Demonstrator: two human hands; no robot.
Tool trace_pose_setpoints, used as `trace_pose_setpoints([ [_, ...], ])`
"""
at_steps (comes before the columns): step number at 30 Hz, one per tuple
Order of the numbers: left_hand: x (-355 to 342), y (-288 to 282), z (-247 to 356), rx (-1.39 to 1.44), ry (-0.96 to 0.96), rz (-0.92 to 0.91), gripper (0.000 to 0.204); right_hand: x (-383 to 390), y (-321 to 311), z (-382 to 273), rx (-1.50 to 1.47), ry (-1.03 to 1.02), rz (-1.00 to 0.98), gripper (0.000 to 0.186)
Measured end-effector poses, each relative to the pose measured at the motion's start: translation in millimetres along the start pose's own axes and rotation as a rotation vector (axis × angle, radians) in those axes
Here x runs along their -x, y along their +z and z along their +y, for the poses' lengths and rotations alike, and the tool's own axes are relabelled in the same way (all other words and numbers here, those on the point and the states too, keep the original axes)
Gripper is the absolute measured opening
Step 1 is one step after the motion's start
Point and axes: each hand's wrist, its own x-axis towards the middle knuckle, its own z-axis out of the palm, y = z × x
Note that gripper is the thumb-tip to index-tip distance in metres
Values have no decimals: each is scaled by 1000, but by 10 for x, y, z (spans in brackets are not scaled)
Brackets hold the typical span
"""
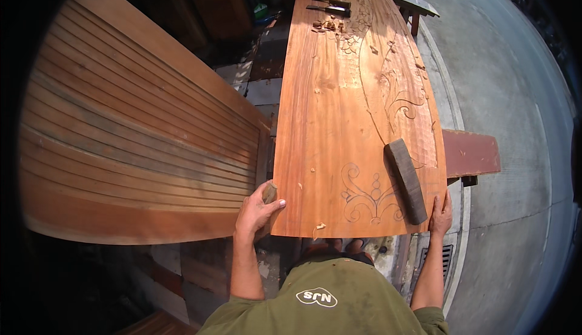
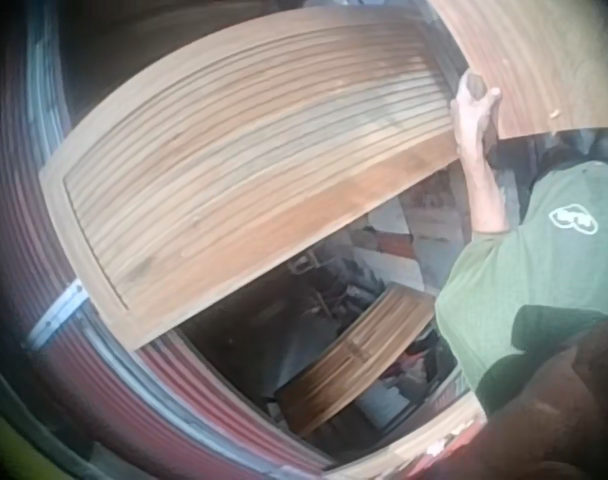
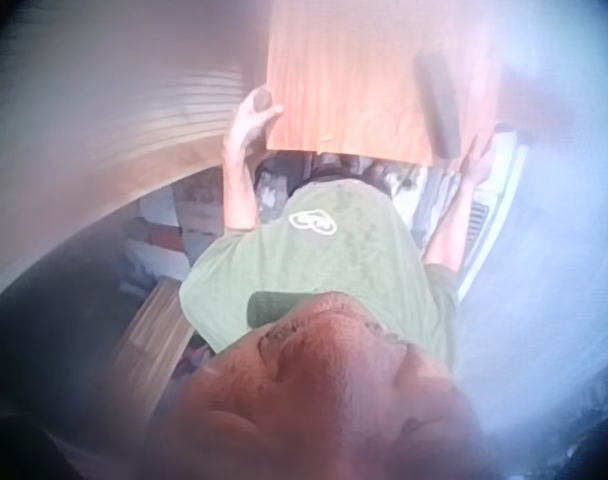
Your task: The person carves decorative patterns into a wooden door panel using a chisel and a wooden mallet.
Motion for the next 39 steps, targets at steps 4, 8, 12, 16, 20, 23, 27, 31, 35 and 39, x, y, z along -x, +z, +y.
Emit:
trace_pose_setpoints([
  [4, 0, -6, 30, -23, -8, -5, 81, -4, 12, 28, -2, -4, 14, 58],
  [8, -1, -10, 30, -3, -18, -16, 81, 0, 4, 0, 4, 7, -7, 58],
  [12, -2, -18, 35, -41, -16, -9, 82, -5, 3, 1, 25, 7, -4, 58],
  [16, 2, -14, 50, -49, -23, -4, 82, -8, 3, 10, 34, 24, -12, 58],
  [20, 2, -3, 37, 19, -12, -15, 81, -17, 5, 37, 43, 18, -9, 59],
  [23, -10, -2, 5, 9, 7, -10, 81, -11, 5, 32, 25, 18, -8, 60],
  [27, -41, 11, -106, 37, 21, -4, 83, -14, 13, 37, 4, 24, -10, 60],
  [31, -50, 13, -161, 50, 32, -7, 84, -13, 29, 58, 9, 22, -2, 60],
  [35, -41, 6, -125, 19, 41, -5, 84, -10, 33, 78, 1, 27, -1, 60],
  [39, -19, 24, -54, 20, 41, 8, 78, -9, 24, 68, 13, 33, -3, 59],
])
